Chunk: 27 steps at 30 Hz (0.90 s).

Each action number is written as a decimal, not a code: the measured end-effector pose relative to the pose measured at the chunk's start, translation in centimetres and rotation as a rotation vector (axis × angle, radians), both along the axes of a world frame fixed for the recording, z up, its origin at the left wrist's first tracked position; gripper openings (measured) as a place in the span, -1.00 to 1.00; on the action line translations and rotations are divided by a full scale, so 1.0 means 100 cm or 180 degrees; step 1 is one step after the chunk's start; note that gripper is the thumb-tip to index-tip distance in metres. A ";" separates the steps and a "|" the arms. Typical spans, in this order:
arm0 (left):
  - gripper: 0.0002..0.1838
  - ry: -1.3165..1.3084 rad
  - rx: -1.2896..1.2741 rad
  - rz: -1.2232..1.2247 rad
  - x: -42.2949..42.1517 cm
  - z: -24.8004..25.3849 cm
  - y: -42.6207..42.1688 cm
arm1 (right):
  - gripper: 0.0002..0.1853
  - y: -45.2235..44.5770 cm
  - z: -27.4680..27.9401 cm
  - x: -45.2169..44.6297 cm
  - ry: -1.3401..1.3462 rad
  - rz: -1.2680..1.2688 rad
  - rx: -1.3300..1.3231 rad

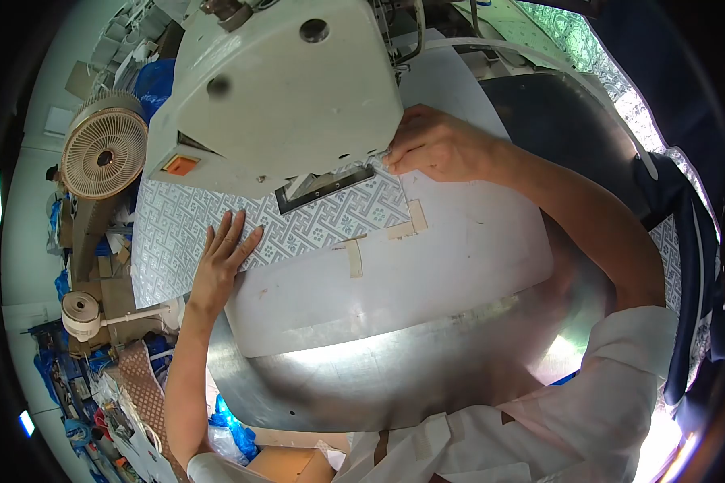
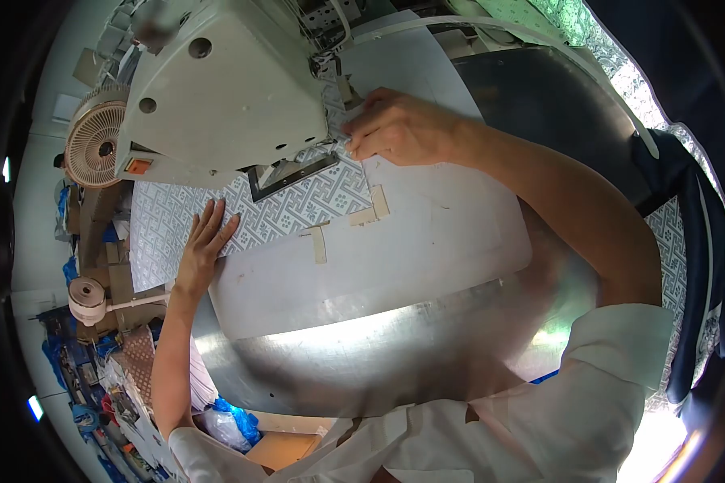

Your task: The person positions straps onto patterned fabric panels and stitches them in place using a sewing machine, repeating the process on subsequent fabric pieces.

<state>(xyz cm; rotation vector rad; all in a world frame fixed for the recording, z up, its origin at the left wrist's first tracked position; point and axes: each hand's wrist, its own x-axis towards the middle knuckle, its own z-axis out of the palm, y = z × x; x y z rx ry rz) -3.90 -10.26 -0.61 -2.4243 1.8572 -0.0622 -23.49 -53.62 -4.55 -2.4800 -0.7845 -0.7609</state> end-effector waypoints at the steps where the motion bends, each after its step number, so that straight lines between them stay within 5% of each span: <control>1: -0.11 -0.0004 -0.0003 -0.0008 0.000 0.000 0.000 | -0.79 0.001 0.000 0.000 -0.0044 0.0012 0.0009; 7: -0.12 0.0085 0.0070 0.0059 -0.005 0.011 -0.008 | -0.83 0.002 0.000 -0.001 -0.0085 0.0072 0.0124; 14: -0.37 -0.0515 0.0899 0.0306 -0.065 0.065 -0.035 | -0.80 0.004 0.004 -0.002 -0.0203 0.0039 -0.0106; 21: -0.63 0.0208 -0.1422 -0.0171 -0.151 0.005 -0.120 | -0.80 0.006 0.000 -0.002 -0.0107 -0.0035 -0.0355; 27: -0.79 0.0250 -0.1730 0.0079 -0.150 -0.009 -0.133 | -0.77 -0.037 0.041 -0.058 0.0338 -0.0577 -0.1399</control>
